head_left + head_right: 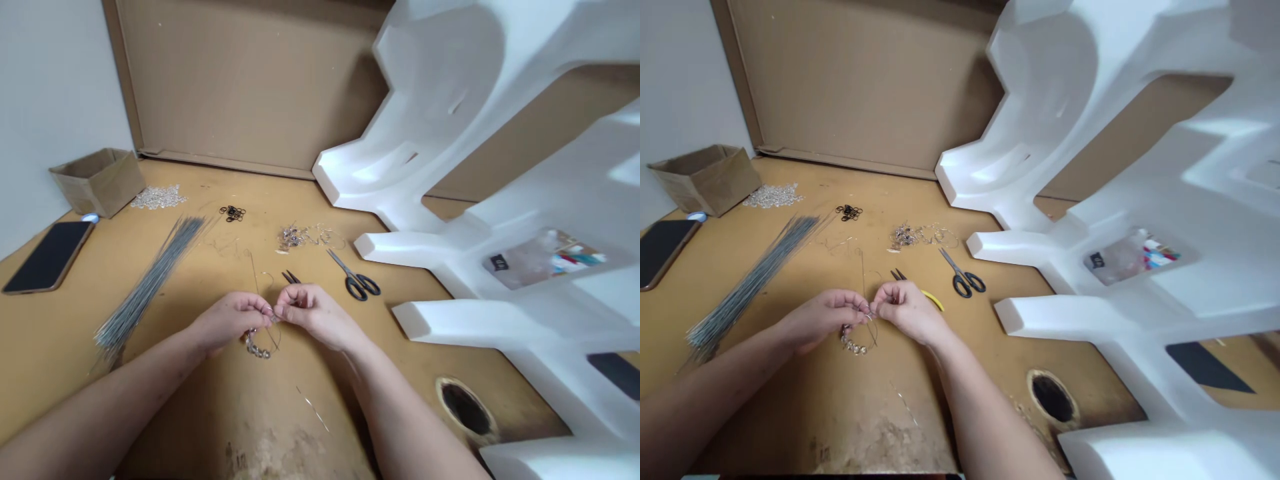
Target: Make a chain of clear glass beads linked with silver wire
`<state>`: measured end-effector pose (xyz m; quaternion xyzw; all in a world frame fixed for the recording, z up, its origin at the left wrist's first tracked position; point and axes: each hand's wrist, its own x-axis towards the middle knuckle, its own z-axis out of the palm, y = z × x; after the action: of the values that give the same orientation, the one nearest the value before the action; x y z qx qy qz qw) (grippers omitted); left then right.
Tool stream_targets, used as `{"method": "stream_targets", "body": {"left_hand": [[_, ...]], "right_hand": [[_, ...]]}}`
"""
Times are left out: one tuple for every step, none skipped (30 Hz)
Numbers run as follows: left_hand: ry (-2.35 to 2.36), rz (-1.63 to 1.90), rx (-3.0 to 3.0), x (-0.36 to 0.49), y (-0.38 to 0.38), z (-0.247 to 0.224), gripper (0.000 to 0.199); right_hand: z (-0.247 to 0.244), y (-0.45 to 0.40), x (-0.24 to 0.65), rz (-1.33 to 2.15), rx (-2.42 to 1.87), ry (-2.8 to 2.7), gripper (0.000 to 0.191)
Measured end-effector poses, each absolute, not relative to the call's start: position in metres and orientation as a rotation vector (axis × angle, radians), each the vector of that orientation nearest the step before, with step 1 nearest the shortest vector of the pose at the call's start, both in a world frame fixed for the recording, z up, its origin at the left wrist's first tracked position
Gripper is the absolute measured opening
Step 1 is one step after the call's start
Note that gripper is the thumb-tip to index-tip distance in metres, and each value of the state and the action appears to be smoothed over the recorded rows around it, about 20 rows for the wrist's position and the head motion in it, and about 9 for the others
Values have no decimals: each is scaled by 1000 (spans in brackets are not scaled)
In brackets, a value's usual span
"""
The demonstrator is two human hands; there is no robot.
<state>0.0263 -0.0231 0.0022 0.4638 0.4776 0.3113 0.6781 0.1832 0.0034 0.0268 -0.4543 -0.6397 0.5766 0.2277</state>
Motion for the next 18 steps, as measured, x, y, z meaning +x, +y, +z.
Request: {"method": "stream_targets", "body": {"left_hand": [[1065,694,1033,26,-23,2,10],[1057,689,1030,27,-24,2,11],[1050,683,1030,27,-24,2,13],[1051,680,1029,27,-24,2,14],[1060,679,1030,27,-25,2,15],[1071,682,1031,27,-25,2,15],[1081,686,1032,28,-26,2,15],[1088,690,1032,28,-26,3,14],[1088,695,1031,29,-26,3,14],[1083,702,1028,29,-27,4,14],[1078,708,1025,30,-27,4,14],[1078,713,1023,30,-27,5,13],[1084,718,1023,30,-27,5,13],[1090,721,1027,30,-27,5,13],[1091,722,1030,30,-27,5,13],[1087,723,1029,29,-27,5,13],[1076,724,1025,29,-26,5,13],[1059,725,1016,28,-25,5,14]], "right_hand": [[28,3,184,1587,-1237,-1778,10],[28,3,185,1583,-1227,-1797,10],[28,3,185,1579,-1220,-1819,10],[28,3,186,1572,-1216,-1841,10],[28,3,186,1566,-1211,-1859,10],[28,3,186,1558,-1208,-1875,10],[28,3,187,1549,-1207,-1887,10],[28,3,187,1538,-1208,-1897,9],[28,3,188,1528,-1210,-1906,9],[28,3,188,1519,-1213,-1915,9],[28,3,188,1513,-1215,-1921,9],[28,3,189,1511,-1216,-1923,9],[28,3,189,1513,-1216,-1921,9],[28,3,189,1514,-1217,-1917,9],[29,3,189,1516,-1218,-1911,10],[29,3,189,1518,-1218,-1903,10],[30,3,189,1519,-1217,-1897,11],[30,3,190,1514,-1216,-1896,11]]}}
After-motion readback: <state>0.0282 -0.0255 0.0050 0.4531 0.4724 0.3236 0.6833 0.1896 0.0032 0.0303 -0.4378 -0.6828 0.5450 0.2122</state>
